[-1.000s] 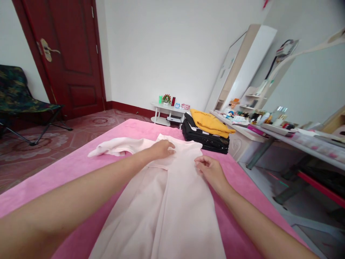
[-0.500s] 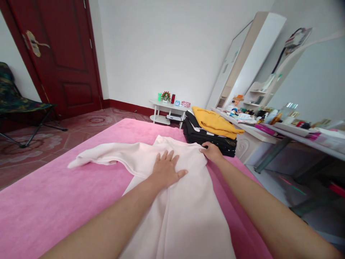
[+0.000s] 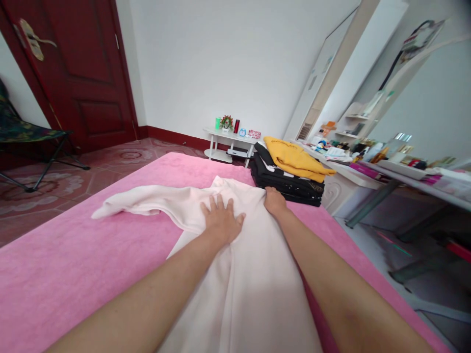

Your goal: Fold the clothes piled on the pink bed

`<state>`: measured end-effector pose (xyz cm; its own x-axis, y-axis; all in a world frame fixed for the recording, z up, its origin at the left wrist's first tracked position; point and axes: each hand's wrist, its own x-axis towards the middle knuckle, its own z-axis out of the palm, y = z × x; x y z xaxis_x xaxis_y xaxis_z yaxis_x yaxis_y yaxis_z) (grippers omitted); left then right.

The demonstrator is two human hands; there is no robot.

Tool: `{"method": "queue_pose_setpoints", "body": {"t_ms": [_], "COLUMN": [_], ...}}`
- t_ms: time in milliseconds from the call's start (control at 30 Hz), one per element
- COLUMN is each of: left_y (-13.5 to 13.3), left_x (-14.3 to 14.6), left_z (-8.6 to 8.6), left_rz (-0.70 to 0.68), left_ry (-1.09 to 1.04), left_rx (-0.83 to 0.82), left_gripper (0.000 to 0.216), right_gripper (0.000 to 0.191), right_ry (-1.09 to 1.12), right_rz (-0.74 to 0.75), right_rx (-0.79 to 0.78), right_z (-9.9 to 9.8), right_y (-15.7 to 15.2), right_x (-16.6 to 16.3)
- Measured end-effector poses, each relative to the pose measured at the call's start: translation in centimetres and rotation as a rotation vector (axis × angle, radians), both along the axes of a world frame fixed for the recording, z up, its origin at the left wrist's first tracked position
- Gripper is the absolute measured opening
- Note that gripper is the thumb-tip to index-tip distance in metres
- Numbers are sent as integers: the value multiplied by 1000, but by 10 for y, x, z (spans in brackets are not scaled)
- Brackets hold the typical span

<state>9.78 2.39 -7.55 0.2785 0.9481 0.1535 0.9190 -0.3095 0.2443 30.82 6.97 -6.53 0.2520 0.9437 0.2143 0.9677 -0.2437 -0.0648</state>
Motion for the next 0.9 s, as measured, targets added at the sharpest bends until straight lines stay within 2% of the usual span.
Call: {"method": "queue_pose_setpoints", "body": {"t_ms": [200,333,500,667,800,900], "left_y": [14,24,30,26,15,4], "left_x": [-18,-34,-46,-60,-77,-87], "left_z": [4,4,0,-3,-5,-6], "left_rz": [30,111,164,18,-109,-138], "left_ry": [11,32,75,120,143,133], "left_rx": [-76,-88,-76,-94,-94,-47], "left_gripper": [77,78,80,82,80,76], "right_gripper": [50,53,68,73,60,54], "right_ry": [44,69,89,69,19,-18], "right_rz": [84,34,-74,-106,-163,-131], "right_rx": [-167,-219,-178,-223,-289,-159], "right_z": [3,-4,-14,-10,8,13], "right_y": [-37,-74,-112,-128,-131,-132], "right_x": [-9,-20,-29,-36,-56,-80]}}
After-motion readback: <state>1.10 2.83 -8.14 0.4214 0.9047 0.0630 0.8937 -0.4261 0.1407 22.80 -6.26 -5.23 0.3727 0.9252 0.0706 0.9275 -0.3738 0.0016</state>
